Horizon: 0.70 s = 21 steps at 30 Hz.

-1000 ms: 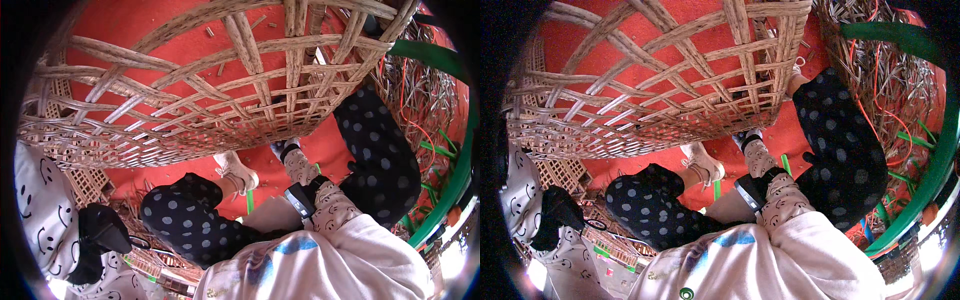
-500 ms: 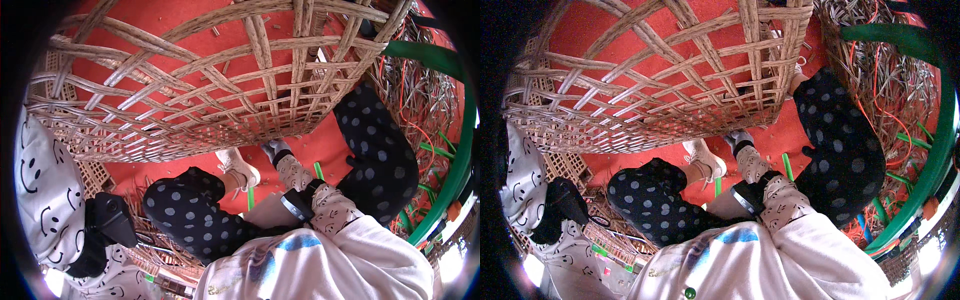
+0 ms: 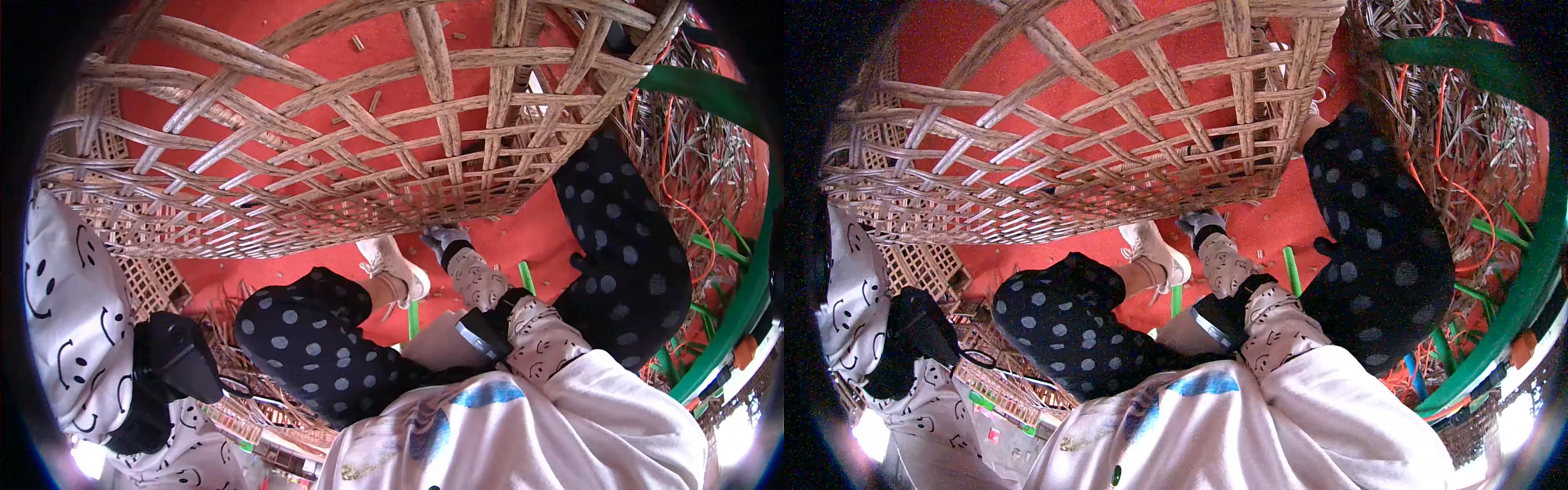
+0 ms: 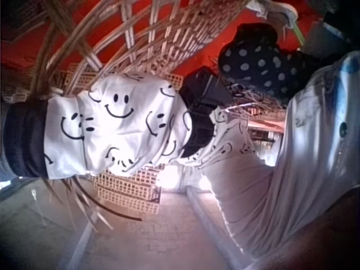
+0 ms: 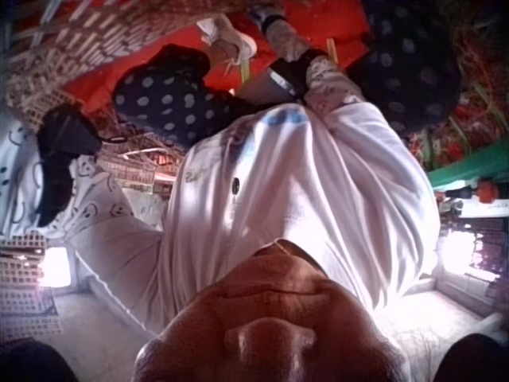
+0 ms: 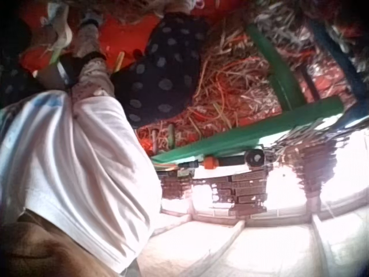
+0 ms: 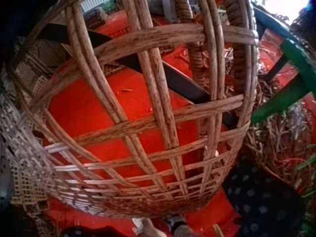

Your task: Assembling and reinforcing a wicker or bamboo furniture frame using a pneumatic stapler and weaving techniques.

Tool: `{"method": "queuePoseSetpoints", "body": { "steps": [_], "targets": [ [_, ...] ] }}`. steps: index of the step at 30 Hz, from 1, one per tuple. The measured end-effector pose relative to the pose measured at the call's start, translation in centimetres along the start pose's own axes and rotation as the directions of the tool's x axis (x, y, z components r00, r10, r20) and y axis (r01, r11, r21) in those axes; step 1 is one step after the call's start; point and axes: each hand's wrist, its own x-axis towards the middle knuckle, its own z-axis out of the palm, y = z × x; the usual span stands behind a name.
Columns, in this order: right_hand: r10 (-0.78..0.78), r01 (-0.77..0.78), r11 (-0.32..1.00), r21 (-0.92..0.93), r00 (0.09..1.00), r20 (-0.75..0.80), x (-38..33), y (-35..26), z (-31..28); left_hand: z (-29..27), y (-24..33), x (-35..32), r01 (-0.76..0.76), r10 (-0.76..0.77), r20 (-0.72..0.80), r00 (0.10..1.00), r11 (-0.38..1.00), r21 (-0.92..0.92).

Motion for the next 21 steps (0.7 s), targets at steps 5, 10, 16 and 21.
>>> {"method": "queuePoseSetpoints", "body": {
  "steps": [5, 10, 16, 21],
  "targets": [
    [-0.001, -0.009, 0.995, -0.095, 0.994, -0.109, -1.3, -0.4, 1.3, -0.2, 0.0, -0.4, 0.003, -0.003, -0.002, 1.000, 1.000, 0.000],
    [-0.030, 0.035, 0.991, -0.131, 0.999, 0.039, -0.8, 0.5, 0.0, -0.7, 0.2, -0.3, -0.003, 0.003, -0.012, 1.000, 1.000, -0.005],
    [0.102, -0.099, 0.995, 0.034, 0.988, -0.112, -0.4, 0.1, 0.7, -1.0, 0.0, -0.8, 0.004, -0.004, -0.002, 1.000, 1.000, 0.017],
    [0.164, -0.162, 0.986, 0.030, 0.980, -0.113, -0.1, 0.0, 1.2, -0.6, 0.2, -1.2, -0.001, 0.001, 0.011, 1.000, 1.000, 0.013]
  ]
}}
